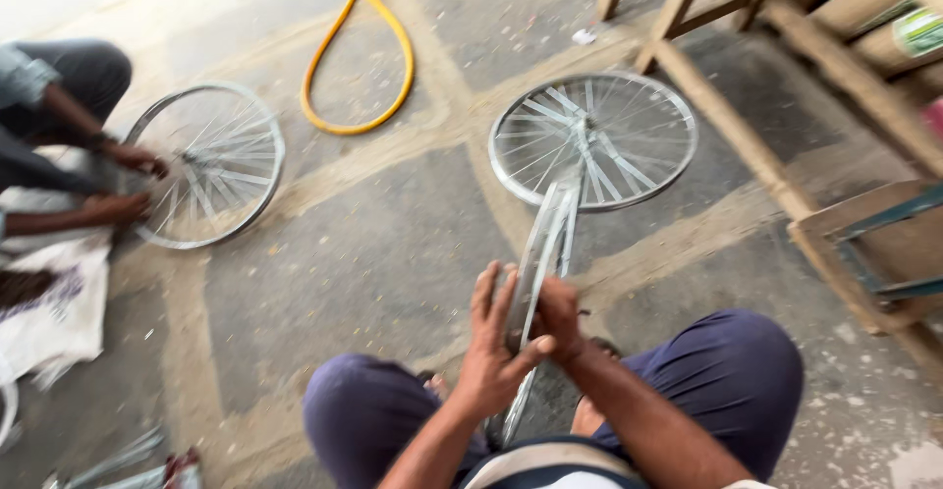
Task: The person sits on the floor and repeatedly inserts and tightens small metal fasteners into a bicycle wheel rim using their hands. They rotate the wheel to access different sections and continue the process across the rim.
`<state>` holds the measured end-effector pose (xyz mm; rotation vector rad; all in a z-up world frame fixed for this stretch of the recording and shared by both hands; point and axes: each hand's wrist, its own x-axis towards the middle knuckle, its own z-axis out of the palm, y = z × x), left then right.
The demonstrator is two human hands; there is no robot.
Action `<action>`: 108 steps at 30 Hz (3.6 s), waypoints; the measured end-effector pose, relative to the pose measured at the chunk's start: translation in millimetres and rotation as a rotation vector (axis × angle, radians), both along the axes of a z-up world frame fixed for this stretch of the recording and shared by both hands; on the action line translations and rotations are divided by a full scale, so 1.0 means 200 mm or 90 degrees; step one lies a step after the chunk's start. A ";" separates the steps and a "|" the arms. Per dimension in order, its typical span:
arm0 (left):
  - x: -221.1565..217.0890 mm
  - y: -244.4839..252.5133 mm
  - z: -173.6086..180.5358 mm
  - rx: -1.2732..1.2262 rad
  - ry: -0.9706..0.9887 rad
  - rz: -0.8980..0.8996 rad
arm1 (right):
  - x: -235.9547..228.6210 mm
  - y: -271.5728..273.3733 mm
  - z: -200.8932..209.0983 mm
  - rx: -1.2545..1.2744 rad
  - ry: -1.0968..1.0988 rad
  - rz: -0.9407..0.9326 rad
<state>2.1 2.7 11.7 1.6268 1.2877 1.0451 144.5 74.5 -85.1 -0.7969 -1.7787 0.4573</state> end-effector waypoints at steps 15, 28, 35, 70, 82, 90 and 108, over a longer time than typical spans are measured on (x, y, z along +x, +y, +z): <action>-0.03 -0.01 0.02 -0.010 -0.064 0.009 | 0.03 -0.02 0.31 -0.030 -0.060 -0.058; -0.01 -0.04 0.00 -0.037 -0.039 -0.018 | 0.38 0.04 0.00 -0.532 0.289 0.334; 0.03 -0.05 0.00 -0.011 -0.042 -0.031 | 0.43 0.29 0.14 -0.701 0.123 0.641; 0.00 -0.05 -0.08 0.065 0.026 0.016 | 0.37 0.05 -0.02 -0.585 0.168 0.305; -0.01 -0.04 -0.07 0.070 -0.010 0.016 | 0.06 -0.02 0.37 0.119 -0.139 -0.131; -0.04 -0.05 -0.08 0.023 -0.041 0.023 | 0.16 -0.05 0.25 -0.280 0.016 0.094; -0.04 -0.07 -0.10 0.015 -0.035 0.017 | 0.22 -0.06 0.26 -0.282 -0.006 0.099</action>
